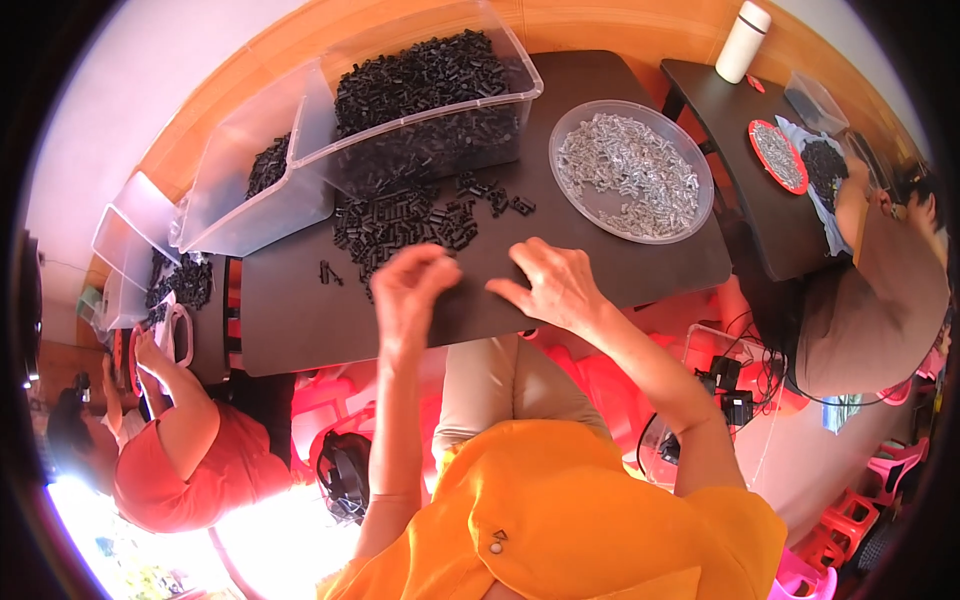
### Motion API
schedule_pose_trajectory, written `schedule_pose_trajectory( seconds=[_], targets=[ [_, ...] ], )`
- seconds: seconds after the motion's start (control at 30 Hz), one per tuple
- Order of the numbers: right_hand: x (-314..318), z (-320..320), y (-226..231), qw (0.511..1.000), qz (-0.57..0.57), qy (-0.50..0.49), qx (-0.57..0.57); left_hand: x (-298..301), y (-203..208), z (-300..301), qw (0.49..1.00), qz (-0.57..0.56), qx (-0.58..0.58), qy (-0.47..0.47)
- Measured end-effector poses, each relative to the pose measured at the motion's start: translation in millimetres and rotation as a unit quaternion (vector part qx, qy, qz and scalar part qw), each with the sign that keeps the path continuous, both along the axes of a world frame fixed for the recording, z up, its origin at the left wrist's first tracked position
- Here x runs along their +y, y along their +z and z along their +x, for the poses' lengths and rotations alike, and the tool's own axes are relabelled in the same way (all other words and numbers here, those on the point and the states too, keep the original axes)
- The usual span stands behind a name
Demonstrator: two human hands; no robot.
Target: The person assembles small black plastic components with tiny metal pins by hand at an assembly table.
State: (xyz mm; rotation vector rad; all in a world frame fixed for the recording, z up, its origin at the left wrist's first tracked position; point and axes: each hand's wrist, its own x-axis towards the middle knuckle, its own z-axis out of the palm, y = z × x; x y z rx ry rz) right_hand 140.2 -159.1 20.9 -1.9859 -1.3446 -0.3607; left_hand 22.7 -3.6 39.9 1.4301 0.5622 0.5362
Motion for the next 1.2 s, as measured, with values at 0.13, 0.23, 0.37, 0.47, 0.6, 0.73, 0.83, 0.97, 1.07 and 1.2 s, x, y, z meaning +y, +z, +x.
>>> schedule_pose_trajectory(
  seconds=[0.13, 0.23, 0.37, 0.47, 0.6, 0.73, 0.83, 0.97, 1.07, 1.2],
  targets=[
    [-7.0, -0.9, -9.7, 0.995, -0.008, -0.094, 0.031, 50.2, 78.8, -8.4, 0.933, 0.221, -0.168, 0.228],
    [0.8, -0.9, -8.5, 0.996, 0.022, -0.083, 0.02, 115.1, 120.2, -11.6, 0.86, 0.334, -0.168, 0.346],
    [1.1, -2.0, -7.1, 0.996, 0.031, -0.081, 0.027, 183.7, 120.0, -0.5, 0.875, 0.343, -0.13, 0.315],
    [-0.2, -0.7, -10.3, 0.994, 0.036, -0.095, 0.027, 171.4, 95.9, 3.4, 0.798, 0.487, -0.035, 0.354],
    [-2.4, 7.5, -5.0, 0.992, 0.042, -0.113, 0.048, 77.7, 56.7, 4.9, 0.932, 0.287, -0.065, 0.212],
    [10.0, 20.9, -1.6, 0.991, 0.024, -0.119, 0.06, 10.1, 14.7, 5.0, 0.987, 0.14, -0.04, 0.071],
    [21.2, 32.6, -0.7, 0.992, -0.005, -0.12, 0.05, -15.8, -7.3, 6.0, 0.998, 0.064, -0.017, 0.022],
    [26.5, 40.1, -10.1, 0.989, -0.043, -0.138, 0.031, -27.5, -22.9, 8.9, 0.998, 0.056, 0.005, 0.017],
    [23.9, 39.6, -12.3, 0.989, -0.039, -0.136, 0.036, -26.2, -26.4, 8.4, 0.996, 0.081, 0.02, 0.016],
    [16.8, 28.9, -8.4, 0.977, 0.075, -0.07, 0.186, -23.3, -27.8, 8.5, 1.0, 0.027, 0.007, 0.0]
  ],
)
